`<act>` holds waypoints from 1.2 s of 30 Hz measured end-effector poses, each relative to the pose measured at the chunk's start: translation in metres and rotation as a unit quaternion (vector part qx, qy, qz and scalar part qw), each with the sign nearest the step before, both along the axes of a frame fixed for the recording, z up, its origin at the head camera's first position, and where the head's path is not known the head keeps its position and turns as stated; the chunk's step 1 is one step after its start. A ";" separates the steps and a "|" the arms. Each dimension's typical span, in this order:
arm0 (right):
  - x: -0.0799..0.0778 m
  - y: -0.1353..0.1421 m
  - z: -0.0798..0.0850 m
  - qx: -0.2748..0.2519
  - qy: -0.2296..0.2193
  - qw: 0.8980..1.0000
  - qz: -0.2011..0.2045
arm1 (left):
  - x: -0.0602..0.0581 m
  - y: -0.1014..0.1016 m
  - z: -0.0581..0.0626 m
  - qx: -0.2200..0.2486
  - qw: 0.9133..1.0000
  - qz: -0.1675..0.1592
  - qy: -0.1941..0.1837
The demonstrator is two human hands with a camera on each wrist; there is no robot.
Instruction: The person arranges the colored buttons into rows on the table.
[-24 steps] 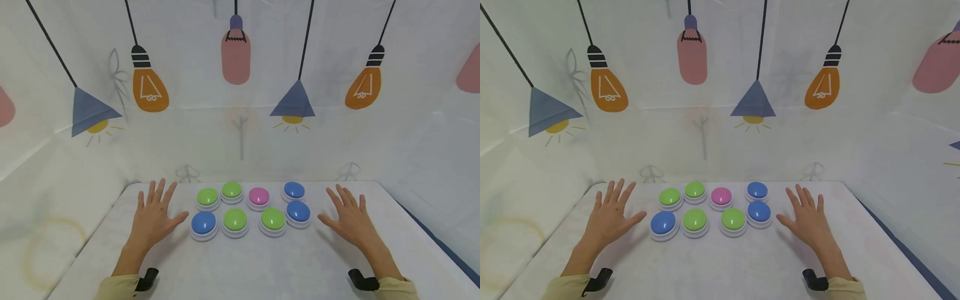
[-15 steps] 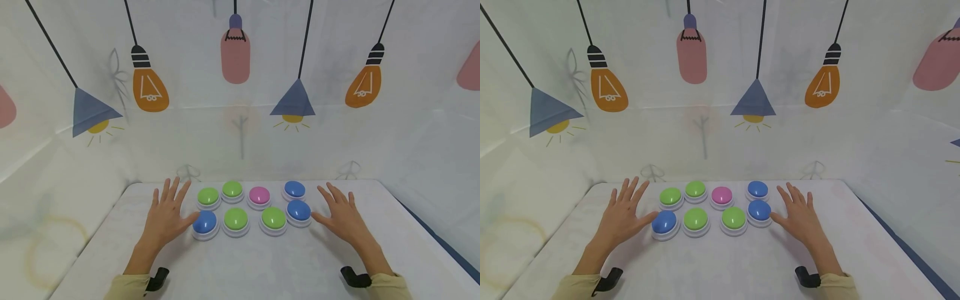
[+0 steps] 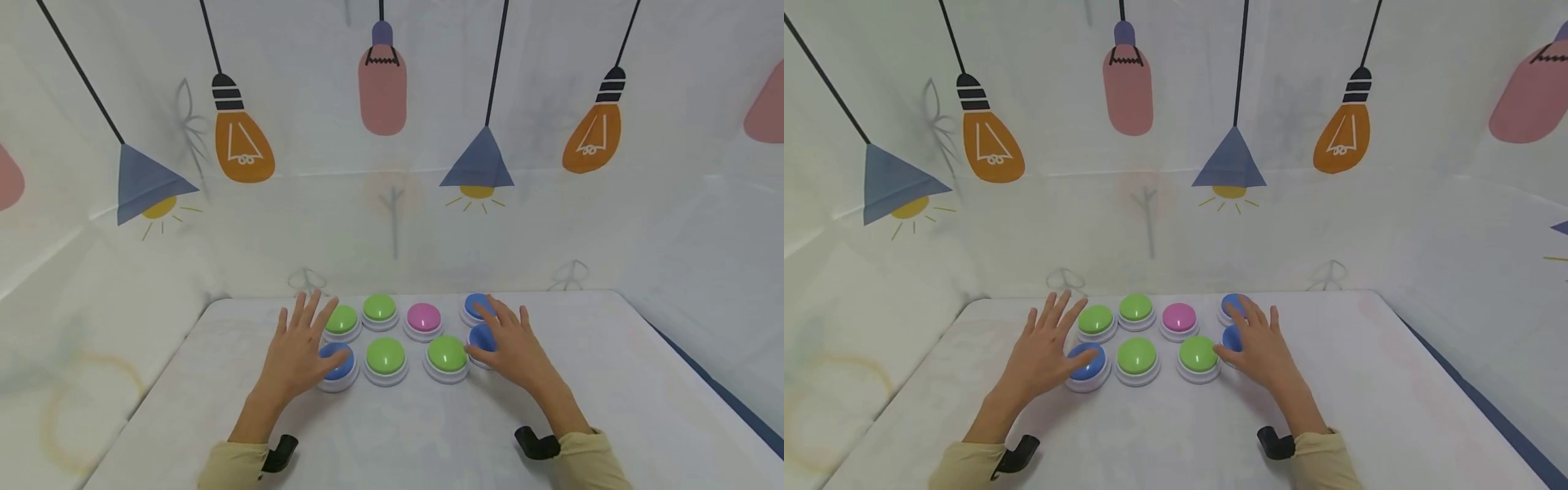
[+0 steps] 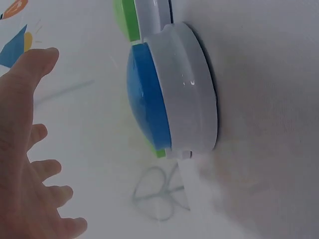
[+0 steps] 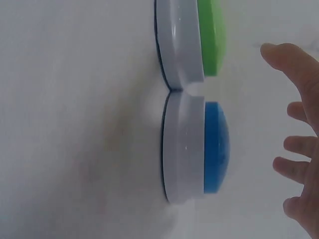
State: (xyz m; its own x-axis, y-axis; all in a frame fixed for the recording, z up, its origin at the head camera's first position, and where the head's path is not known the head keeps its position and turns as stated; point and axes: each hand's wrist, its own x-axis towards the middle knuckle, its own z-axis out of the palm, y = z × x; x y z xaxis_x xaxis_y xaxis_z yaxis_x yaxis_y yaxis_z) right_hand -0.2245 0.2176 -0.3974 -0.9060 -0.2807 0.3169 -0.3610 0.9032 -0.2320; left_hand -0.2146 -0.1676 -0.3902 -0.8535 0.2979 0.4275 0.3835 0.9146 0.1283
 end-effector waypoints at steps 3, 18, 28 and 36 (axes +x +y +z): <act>-0.002 -0.012 -0.002 -0.009 -0.001 1.000 0.010 | -0.002 0.007 -0.001 -0.004 1.000 -0.005 0.002; -0.014 -0.074 -0.014 0.014 -0.023 0.998 0.058 | -0.004 0.042 -0.011 0.002 0.999 -0.032 -0.028; -0.010 -0.108 -0.026 0.048 -0.014 0.993 0.111 | -0.002 0.054 -0.027 -0.033 0.996 -0.073 -0.034; -0.003 -0.117 -0.026 0.047 -0.078 0.987 0.130 | -0.001 0.057 -0.031 -0.052 0.993 -0.098 -0.034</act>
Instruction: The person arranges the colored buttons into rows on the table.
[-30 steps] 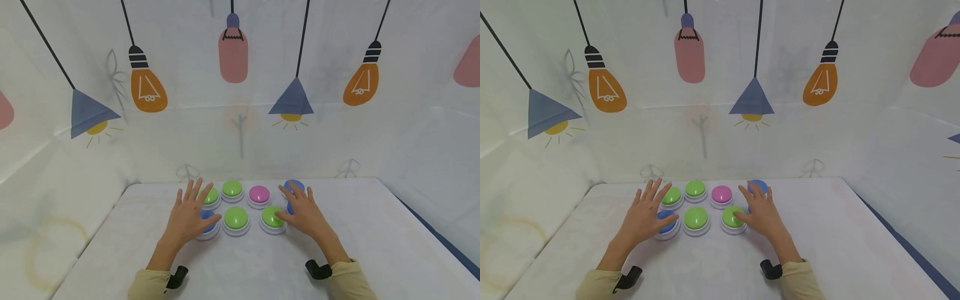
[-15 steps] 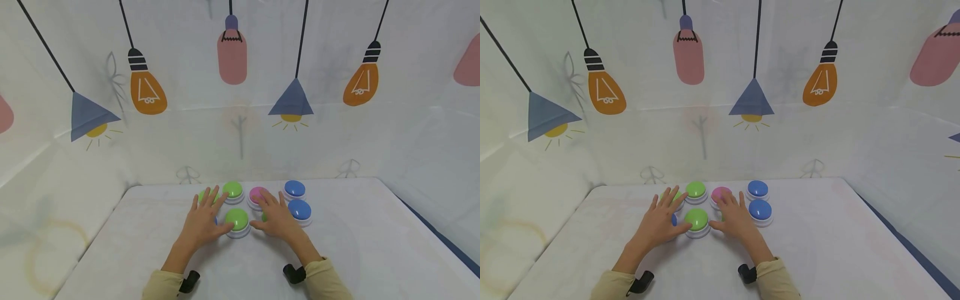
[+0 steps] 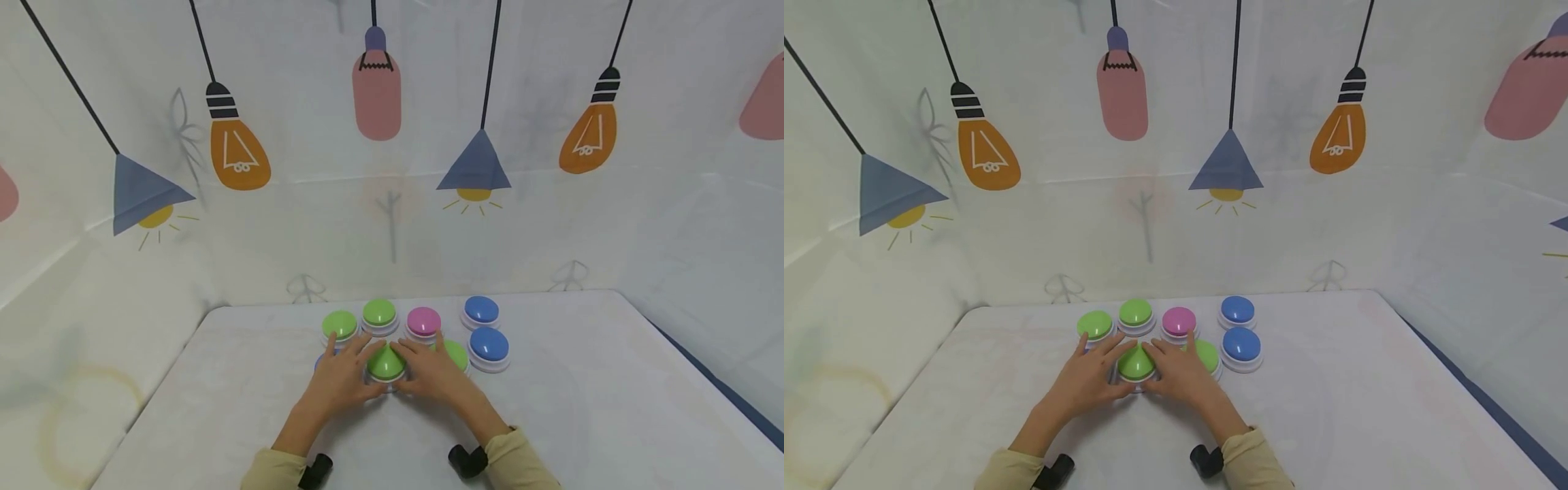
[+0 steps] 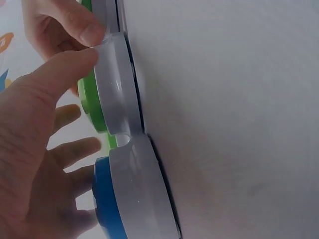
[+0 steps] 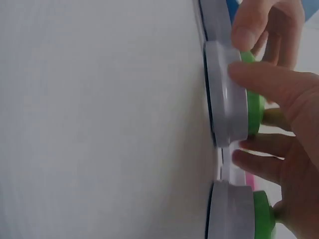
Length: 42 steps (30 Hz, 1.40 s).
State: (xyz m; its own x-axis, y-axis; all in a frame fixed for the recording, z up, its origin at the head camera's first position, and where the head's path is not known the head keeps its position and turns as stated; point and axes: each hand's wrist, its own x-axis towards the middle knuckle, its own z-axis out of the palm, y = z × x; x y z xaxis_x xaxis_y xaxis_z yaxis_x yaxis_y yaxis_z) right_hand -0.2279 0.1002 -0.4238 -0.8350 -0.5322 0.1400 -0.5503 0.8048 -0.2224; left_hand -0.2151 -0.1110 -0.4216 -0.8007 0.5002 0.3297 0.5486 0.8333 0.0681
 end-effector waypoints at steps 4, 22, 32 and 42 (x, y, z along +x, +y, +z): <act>0.002 -0.003 -0.002 -0.010 -0.022 1.000 -0.002 | -0.001 -0.001 -0.003 -0.010 1.000 -0.005 0.002; 0.003 -0.004 -0.001 -0.008 -0.002 1.000 0.012 | -0.004 -0.003 -0.004 -0.023 0.999 -0.031 0.008; 0.003 -0.001 0.001 -0.021 -0.007 1.000 0.019 | -0.005 -0.003 -0.002 -0.030 0.998 -0.043 0.019; 0.010 0.002 0.007 -0.033 -0.003 0.999 0.039 | 0.003 -0.010 -0.002 -0.006 0.995 -0.078 0.068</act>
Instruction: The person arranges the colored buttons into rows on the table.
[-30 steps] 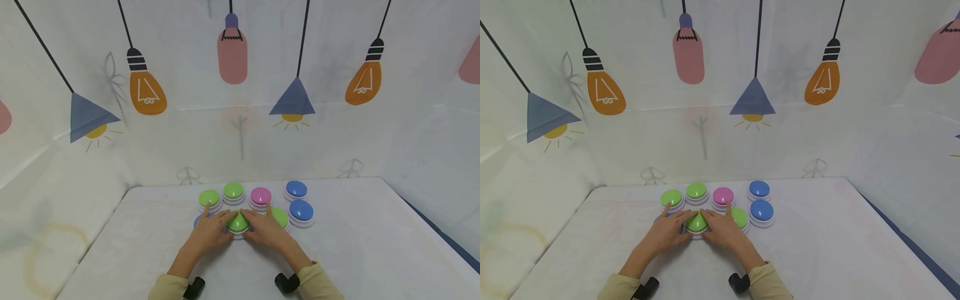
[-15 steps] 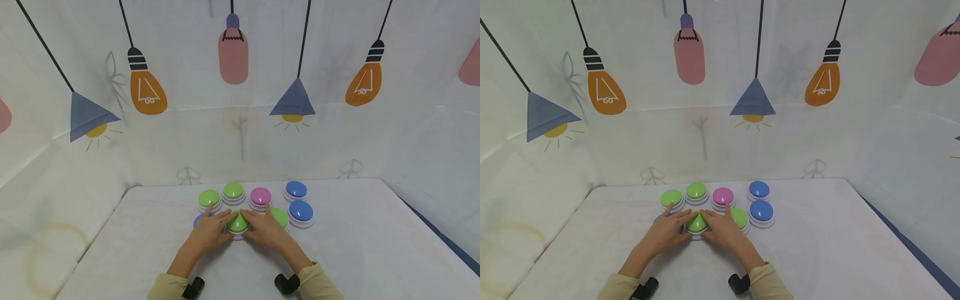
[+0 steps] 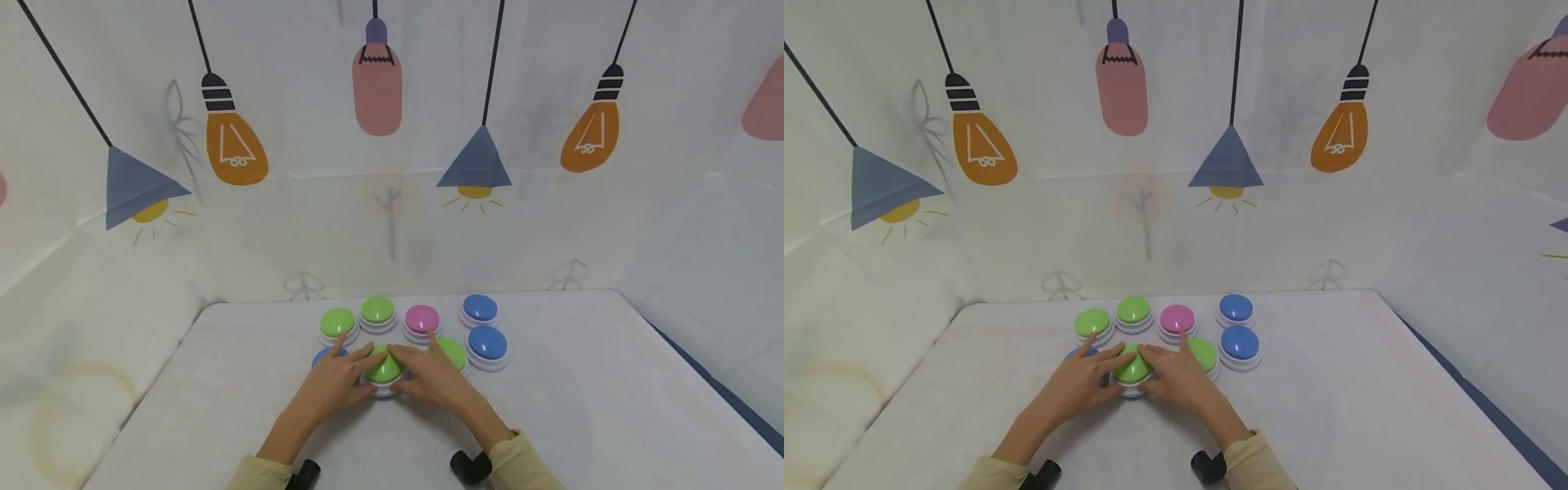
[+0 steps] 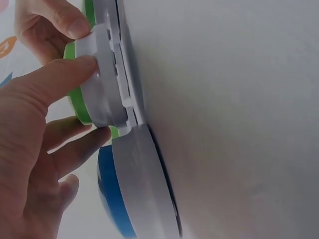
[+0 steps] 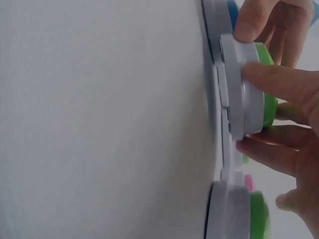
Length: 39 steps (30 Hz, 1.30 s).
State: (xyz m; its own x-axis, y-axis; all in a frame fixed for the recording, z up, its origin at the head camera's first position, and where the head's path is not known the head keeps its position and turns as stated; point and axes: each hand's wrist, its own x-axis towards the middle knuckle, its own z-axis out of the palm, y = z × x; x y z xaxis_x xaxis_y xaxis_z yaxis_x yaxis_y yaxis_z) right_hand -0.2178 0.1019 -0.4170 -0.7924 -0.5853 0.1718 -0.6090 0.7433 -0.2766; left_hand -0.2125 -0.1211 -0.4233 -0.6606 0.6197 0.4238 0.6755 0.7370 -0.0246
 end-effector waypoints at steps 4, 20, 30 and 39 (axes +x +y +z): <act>0.004 -0.003 0.004 -0.006 0.027 0.999 0.015 | 0.007 -0.007 0.005 0.009 1.000 -0.008 0.003; 0.028 -0.028 0.013 -0.009 0.025 0.998 0.066 | 0.043 -0.042 0.016 0.027 0.999 -0.021 -0.023; 0.038 -0.046 0.010 -0.021 0.000 0.996 0.092 | 0.060 -0.060 0.017 0.029 0.998 -0.044 0.026; 0.043 -0.056 0.003 0.014 0.016 0.994 0.104 | 0.068 -0.067 0.012 0.014 0.999 -0.042 0.020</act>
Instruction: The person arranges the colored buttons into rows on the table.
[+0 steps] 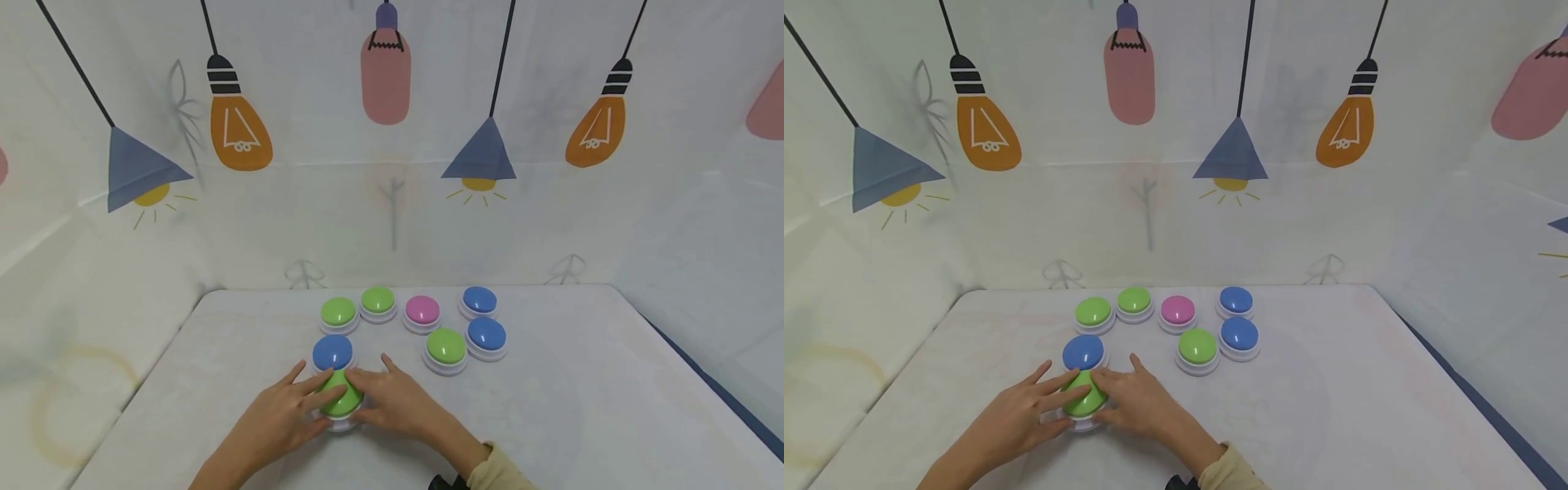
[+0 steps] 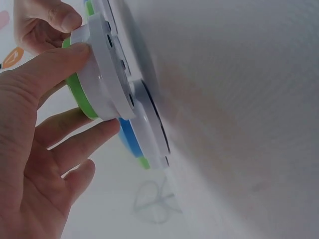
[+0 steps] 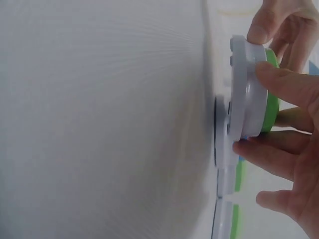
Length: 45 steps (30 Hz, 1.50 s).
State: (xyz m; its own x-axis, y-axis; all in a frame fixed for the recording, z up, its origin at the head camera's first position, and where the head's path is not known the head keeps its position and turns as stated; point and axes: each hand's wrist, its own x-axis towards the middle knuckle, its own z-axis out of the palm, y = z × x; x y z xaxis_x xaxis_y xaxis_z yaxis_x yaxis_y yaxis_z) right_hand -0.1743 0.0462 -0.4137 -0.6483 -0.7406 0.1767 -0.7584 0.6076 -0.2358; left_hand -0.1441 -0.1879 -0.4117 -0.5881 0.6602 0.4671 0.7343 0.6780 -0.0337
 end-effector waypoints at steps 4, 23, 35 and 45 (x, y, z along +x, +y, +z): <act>0.000 -0.002 -0.003 0.009 -0.006 1.000 -0.003 | 0.000 -0.002 -0.003 0.000 1.000 0.002 -0.003; -0.010 -0.011 -0.001 0.032 -0.014 0.999 -0.020 | -0.011 -0.010 -0.007 0.036 0.997 0.024 -0.063; -0.008 -0.013 -0.004 0.036 -0.062 0.997 -0.025 | -0.005 -0.011 -0.007 0.019 0.992 0.046 -0.118; -0.008 -0.009 -0.002 0.038 -0.064 0.997 -0.031 | -0.005 -0.010 -0.005 0.003 0.991 0.049 -0.127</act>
State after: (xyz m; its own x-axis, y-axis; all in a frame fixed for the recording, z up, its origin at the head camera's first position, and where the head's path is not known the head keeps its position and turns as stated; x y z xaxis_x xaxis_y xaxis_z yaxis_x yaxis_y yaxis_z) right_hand -0.1822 0.0376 -0.4157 -0.7071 -0.7063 0.0343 -0.6855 0.6727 -0.2786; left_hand -0.1492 -0.1982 -0.4165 -0.7479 0.5921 0.3000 0.6497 0.7456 0.1480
